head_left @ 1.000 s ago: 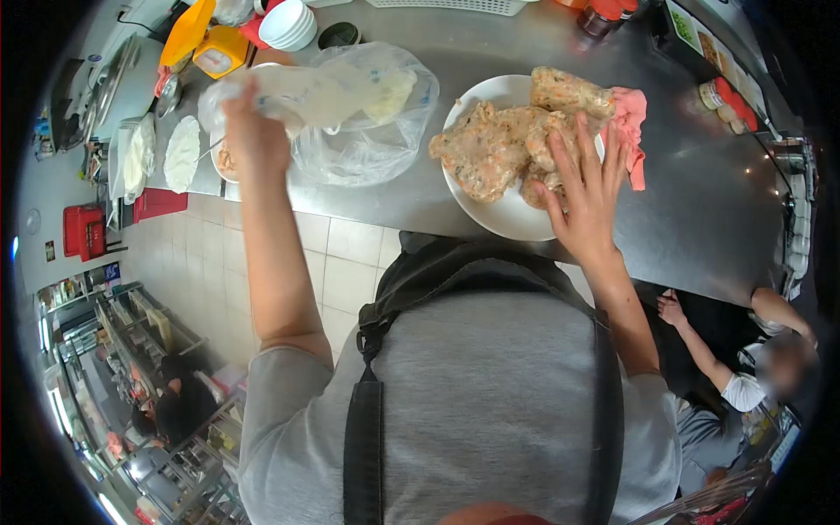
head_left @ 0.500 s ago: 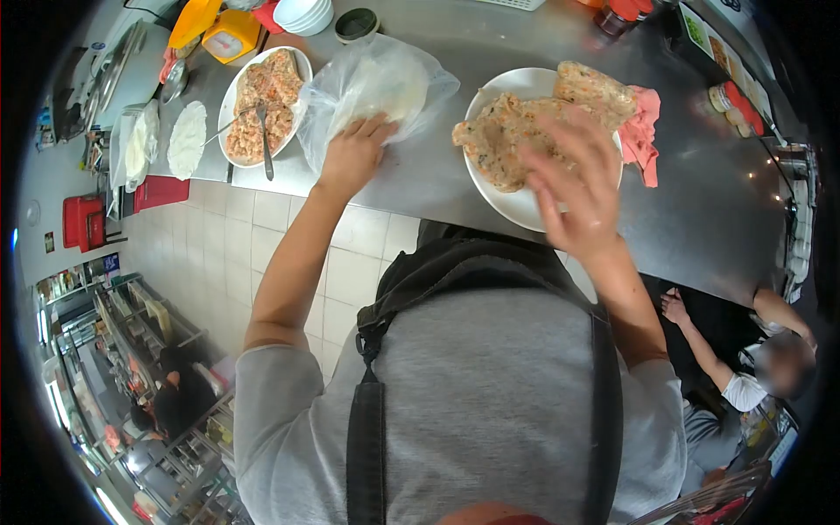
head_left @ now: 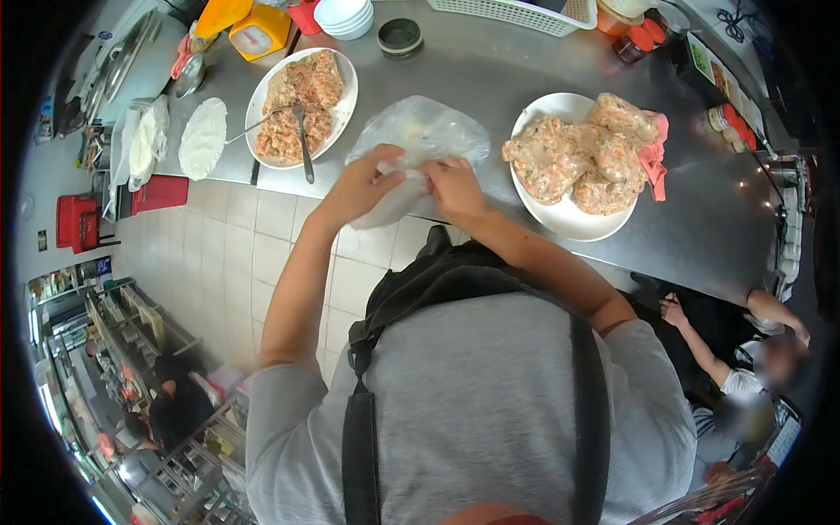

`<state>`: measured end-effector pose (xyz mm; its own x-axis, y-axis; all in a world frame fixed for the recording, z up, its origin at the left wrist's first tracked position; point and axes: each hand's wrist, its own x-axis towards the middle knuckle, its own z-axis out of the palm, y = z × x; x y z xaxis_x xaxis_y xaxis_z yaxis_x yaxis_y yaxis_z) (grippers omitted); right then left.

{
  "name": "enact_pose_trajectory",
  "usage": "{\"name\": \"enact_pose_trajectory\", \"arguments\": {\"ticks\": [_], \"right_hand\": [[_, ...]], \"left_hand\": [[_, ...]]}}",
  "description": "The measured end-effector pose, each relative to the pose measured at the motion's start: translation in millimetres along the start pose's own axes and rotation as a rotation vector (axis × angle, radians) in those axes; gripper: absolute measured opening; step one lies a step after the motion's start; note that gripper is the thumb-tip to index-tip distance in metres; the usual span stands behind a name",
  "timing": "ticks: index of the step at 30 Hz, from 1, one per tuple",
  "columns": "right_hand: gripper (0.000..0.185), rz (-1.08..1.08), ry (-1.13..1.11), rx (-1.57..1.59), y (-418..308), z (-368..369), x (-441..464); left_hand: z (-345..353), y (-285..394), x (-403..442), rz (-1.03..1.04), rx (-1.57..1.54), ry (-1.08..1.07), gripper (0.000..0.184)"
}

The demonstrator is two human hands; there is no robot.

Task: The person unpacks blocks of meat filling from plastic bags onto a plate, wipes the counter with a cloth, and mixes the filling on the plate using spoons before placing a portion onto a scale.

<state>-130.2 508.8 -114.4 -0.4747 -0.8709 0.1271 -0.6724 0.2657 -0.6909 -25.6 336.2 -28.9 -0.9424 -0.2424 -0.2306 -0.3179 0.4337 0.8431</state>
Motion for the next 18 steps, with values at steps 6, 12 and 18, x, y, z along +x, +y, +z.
{"name": "enact_pose_trajectory", "arguments": {"ticks": [6, 12, 18], "right_hand": [[0.019, 0.382, 0.010, 0.131, -8, -15, 18], [0.031, 0.526, -0.216, 0.305, -1, -22, 16], [0.046, 0.152, -0.275, 0.331, -23, -96, -45]], "left_hand": [[-5, -24, -74, 0.482, 0.407, 0.518, 0.043], [59, -5, -12, 0.531, 0.473, 0.231, 0.086], [81, -20, 46, 0.592, 0.647, 0.145, 0.057]]}}
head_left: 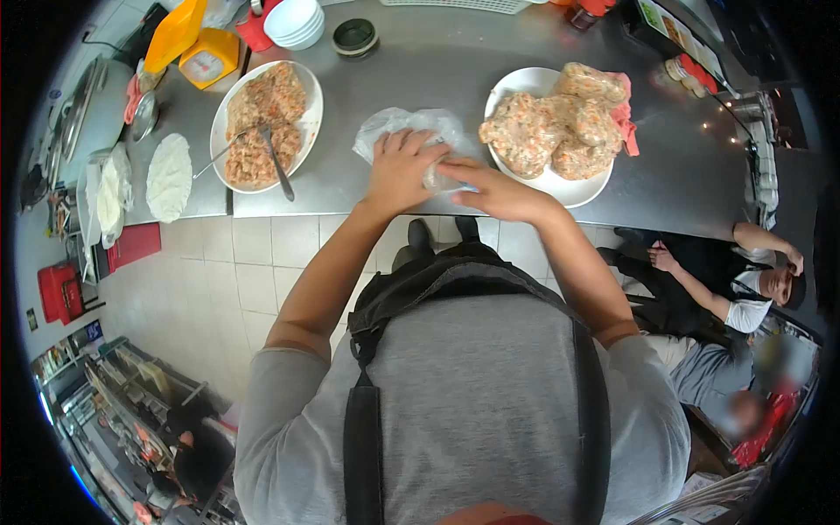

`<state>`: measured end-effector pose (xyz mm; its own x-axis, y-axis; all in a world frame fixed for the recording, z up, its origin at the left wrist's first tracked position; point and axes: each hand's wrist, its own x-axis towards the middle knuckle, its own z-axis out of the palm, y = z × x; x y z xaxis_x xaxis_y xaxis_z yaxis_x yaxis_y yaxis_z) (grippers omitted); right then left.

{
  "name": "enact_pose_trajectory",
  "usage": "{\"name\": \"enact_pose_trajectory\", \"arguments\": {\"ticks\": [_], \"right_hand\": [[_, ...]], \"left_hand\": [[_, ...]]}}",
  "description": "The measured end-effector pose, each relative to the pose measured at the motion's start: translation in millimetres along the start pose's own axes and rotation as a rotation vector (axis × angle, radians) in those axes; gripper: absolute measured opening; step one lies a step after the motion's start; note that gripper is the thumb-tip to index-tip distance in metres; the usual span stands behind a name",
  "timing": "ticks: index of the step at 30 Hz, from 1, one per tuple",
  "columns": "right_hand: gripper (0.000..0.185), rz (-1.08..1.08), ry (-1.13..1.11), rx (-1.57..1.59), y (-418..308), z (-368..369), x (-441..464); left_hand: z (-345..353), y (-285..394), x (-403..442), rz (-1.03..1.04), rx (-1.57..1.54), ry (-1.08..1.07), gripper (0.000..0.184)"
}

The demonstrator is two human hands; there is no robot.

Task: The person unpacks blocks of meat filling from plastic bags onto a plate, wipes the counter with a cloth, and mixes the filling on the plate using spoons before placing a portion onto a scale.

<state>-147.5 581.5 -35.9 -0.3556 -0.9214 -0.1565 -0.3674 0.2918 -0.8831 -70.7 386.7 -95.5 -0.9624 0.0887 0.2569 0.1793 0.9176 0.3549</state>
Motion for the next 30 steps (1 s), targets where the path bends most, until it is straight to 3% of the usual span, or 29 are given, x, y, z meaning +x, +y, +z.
{"name": "enact_pose_trajectory", "arguments": {"ticks": [2, 4, 6, 8, 10, 13, 15, 19, 20, 21, 22, 23, 26, 27, 28, 30], "right_hand": [[0.045, -0.071, -0.033, 0.004, -31, -46, -45], [0.036, -0.062, 0.030, 0.528, -38, -91, -100], [0.024, -0.197, 0.233, 0.676, 8, -143, -151], [0.022, -0.025, 0.770, 0.618, 35, -180, -161], [0.025, 0.121, 0.949, 0.183, 77, -206, -137], [0.031, 0.230, 0.772, 0.083, 182, -218, -106], [0.035, 0.323, 0.747, -1.280, 241, -204, -81], [0.039, 0.355, 0.963, -1.050, 270, -251, -54], [0.034, -0.011, 0.979, -1.262, 296, -286, -46], [0.026, 0.315, 0.855, -0.858, 305, -315, -40], [0.022, 0.411, 0.786, -0.434, 316, -353, -30], [0.024, 0.449, 0.855, -0.609, 281, -371, -19], [0.036, 0.068, 0.795, -0.268, 243, -436, 36], [0.036, 0.039, 0.713, -0.465, 152, -414, 42], [0.037, -0.121, 0.687, -0.353, 134, -417, 71], [0.037, -0.088, 0.515, -0.376, 86, -405, 119]], "left_hand": [[-3, 4, 5, 0.011, 0.019, 0.074, 0.033], [-2, 8, 0, -0.039, 0.016, -0.022, 0.035], [-10, 20, -5, -0.119, 0.002, -0.127, 0.035], [-2, 17, -19, -0.092, -0.079, -0.192, 0.034], [-21, 31, -25, -0.176, -0.194, -0.196, 0.035], [-36, 27, -46, -0.528, -0.404, -0.194, 0.036], [-44, 26, -70, -0.663, -0.502, -0.136, 0.038], [-55, 38, -128, -0.885, -0.567, 0.068, 0.037], [-59, 43, -143, -0.941, -0.601, 0.096, 0.036], [-64, 51, -156, -0.963, -0.589, 0.113, 0.036], [-68, 56, -165, -0.998, -0.593, 0.135, 0.036], [-71, 61, -172, -1.029, -0.603, 0.162, 0.036], [-70, 68, -206, -1.121, -0.719, 0.323, 0.035], [-72, 71, -212, -1.134, -0.718, 0.341, 0.035], [-76, 72, -215, -1.153, -0.695, 0.342, 0.035], [-79, 74, -228, -1.175, -0.669, 0.343, 0.035]]}}
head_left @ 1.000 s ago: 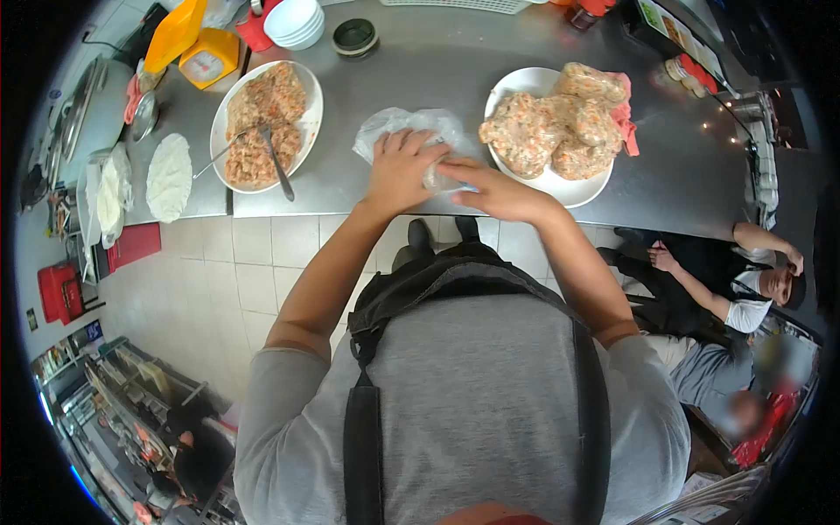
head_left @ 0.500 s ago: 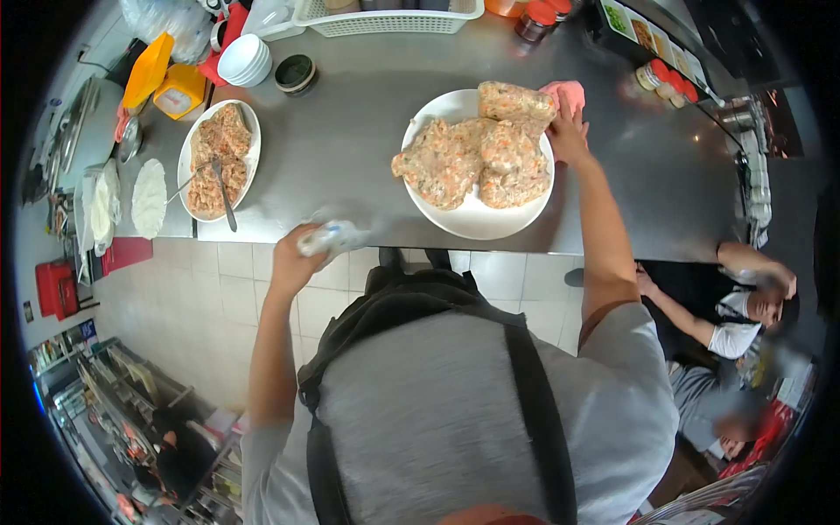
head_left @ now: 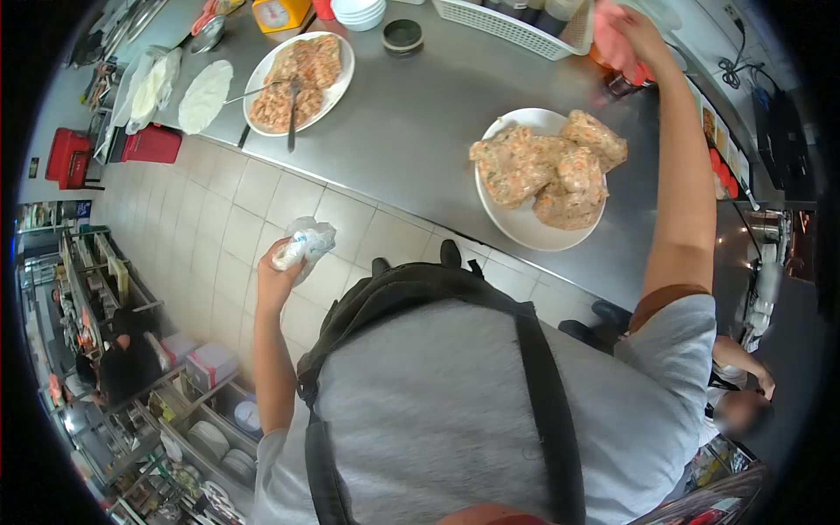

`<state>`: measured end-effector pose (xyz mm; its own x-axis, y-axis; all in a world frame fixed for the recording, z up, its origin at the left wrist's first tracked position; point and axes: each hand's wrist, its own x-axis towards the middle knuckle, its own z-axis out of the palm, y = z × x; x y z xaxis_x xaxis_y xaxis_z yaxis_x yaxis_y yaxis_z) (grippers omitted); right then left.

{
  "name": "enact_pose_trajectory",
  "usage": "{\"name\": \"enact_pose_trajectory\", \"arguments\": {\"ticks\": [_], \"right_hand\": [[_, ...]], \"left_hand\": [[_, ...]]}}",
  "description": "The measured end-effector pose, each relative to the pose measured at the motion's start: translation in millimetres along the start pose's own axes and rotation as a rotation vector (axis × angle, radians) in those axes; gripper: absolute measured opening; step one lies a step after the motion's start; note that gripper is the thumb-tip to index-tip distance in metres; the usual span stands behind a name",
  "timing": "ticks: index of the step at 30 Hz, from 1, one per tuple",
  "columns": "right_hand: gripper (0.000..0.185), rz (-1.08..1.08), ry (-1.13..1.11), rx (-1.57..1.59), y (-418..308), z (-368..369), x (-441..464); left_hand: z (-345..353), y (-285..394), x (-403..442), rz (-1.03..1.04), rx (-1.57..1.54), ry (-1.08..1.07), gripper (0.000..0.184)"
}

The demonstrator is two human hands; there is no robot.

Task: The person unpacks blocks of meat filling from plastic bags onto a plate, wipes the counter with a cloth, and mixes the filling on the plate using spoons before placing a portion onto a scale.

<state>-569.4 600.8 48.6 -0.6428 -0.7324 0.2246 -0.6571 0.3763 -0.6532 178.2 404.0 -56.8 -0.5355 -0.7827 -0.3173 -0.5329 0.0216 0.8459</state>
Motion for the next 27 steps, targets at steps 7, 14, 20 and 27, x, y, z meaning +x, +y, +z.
{"name": "enact_pose_trajectory", "arguments": {"ticks": [7, 14, 20, 27], "right_hand": [[0.050, 0.525, -0.656, 0.612, -161, 193, -82], [0.097, 0.256, -0.385, -0.346, -248, 391, -138], [0.056, -0.268, -0.324, -0.112, -240, 370, -234], [0.039, 0.028, 0.675, -0.762, -196, 157, -291]], "left_hand": [[-37, -27, -10, 0.176, 0.044, 0.041, 0.037], [-82, -71, -24, 0.031, -0.100, -0.042, 0.037], [-103, -66, 17, 0.071, -0.060, -0.158, 0.038], [-82, -69, 60, 0.182, -0.007, -0.296, 0.039]]}}
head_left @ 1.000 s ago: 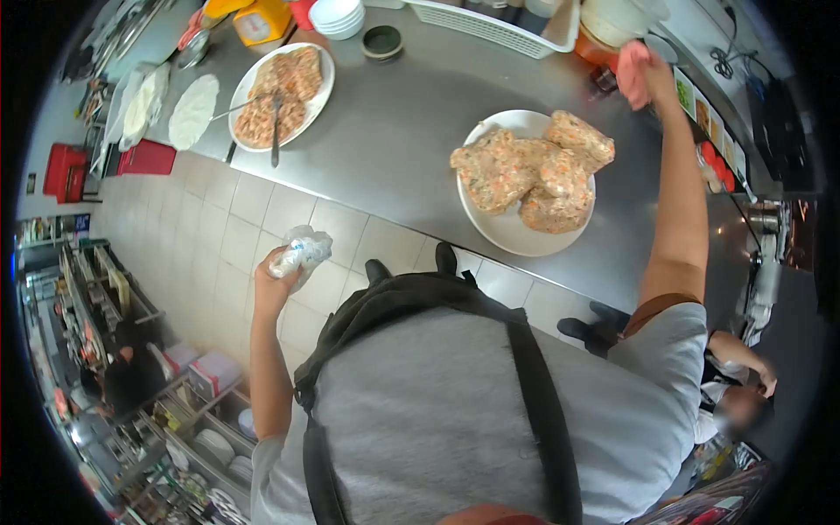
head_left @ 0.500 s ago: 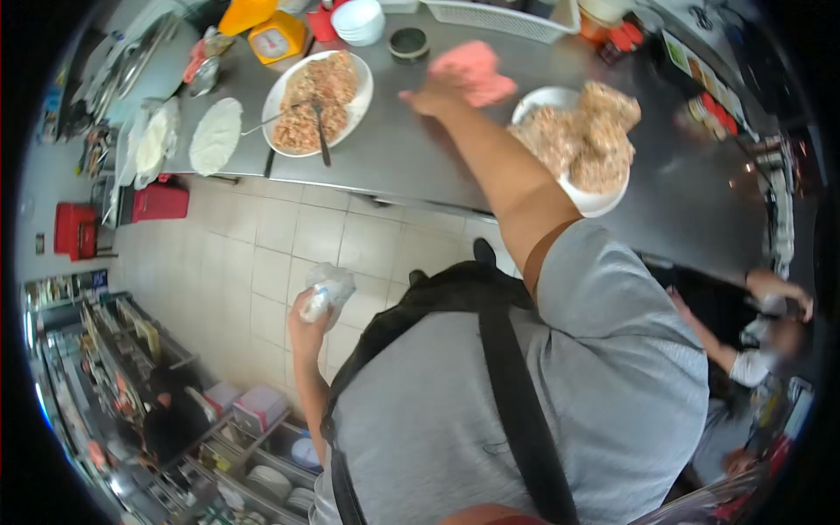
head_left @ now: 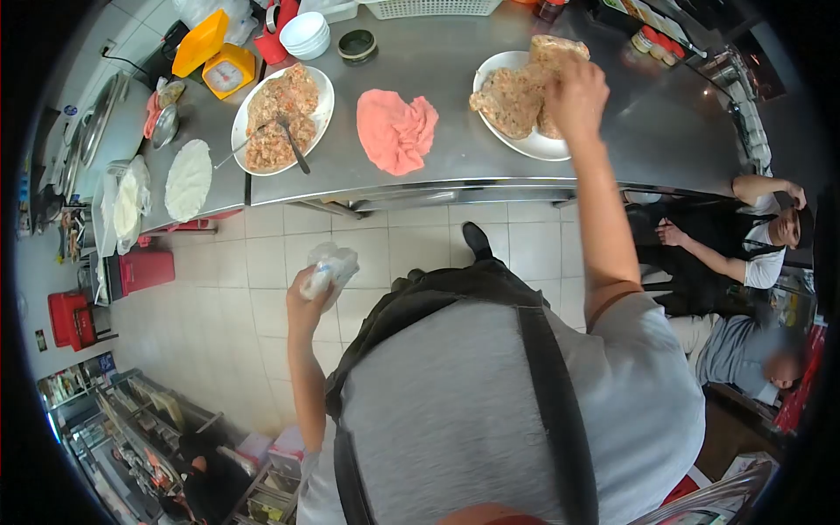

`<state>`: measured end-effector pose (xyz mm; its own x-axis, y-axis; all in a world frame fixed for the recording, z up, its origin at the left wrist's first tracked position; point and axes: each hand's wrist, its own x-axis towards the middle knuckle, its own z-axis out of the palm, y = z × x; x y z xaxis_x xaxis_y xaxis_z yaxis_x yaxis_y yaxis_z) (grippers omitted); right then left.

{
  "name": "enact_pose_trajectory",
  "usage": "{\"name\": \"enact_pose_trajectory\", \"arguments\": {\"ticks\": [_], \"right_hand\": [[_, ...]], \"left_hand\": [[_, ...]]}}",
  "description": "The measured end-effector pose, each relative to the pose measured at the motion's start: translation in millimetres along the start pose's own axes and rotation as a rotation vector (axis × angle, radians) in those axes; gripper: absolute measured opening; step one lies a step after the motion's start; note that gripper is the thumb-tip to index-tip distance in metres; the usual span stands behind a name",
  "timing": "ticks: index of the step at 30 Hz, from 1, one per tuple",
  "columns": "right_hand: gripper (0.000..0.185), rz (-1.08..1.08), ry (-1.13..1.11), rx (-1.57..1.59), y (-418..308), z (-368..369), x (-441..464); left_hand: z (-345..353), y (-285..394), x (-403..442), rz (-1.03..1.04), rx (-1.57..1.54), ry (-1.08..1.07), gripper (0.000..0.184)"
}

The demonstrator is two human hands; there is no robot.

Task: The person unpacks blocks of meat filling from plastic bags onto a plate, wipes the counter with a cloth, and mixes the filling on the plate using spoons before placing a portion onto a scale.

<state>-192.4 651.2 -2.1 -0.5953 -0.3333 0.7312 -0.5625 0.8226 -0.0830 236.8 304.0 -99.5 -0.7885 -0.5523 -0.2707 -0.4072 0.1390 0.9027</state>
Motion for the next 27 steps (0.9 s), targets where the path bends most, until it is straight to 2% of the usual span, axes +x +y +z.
{"name": "enact_pose_trajectory", "arguments": {"ticks": [1, 2, 4, 5, 11, 16, 18, 21, 25, 26, 27], "right_hand": [[0.041, 0.051, -0.009, -0.142, 16, -1, -1], [0.041, 0.054, -0.011, -0.145, 24, 0, -7], [0.043, 0.119, -0.221, 0.043, 31, 1, -14], [0.042, 0.129, -0.247, 0.063, 32, 0, -20], [0.044, -0.014, -0.273, 0.046, -13, -16, -89], [0.044, 0.009, -0.242, 0.064, -19, -28, -101], [0.042, 0.016, -0.339, 0.252, -1, -35, -88], [0.044, 0.079, -0.262, 0.175, 17, -49, -26], [0.070, -0.163, -0.142, 0.036, 75, -1, 54], [0.070, -0.165, -0.139, 0.039, 85, 12, 67], [0.076, -0.192, -0.362, 0.008, 93, 23, 77]], "left_hand": [[5, 0, 2, 0.021, -0.006, -0.054, 0.040], [9, 1, 3, 0.019, -0.005, -0.058, 0.040], [20, 7, 7, 0.074, 0.019, -0.149, 0.042], [24, 11, 9, 0.052, 0.007, -0.168, 0.043], [30, 20, 15, 0.063, 0.069, -0.131, 0.042], [24, 19, 18, 0.028, 0.038, -0.135, 0.041], [24, 22, 19, 0.030, 0.040, -0.126, 0.041], [27, 29, 16, 0.045, 0.106, -0.086, 0.042], [31, 31, 14, 0.023, 0.047, -0.103, 0.043], [32, 31, 13, -0.015, 0.017, -0.111, 0.044], [33, 31, 12, -0.014, 0.017, -0.108, 0.044]]}}
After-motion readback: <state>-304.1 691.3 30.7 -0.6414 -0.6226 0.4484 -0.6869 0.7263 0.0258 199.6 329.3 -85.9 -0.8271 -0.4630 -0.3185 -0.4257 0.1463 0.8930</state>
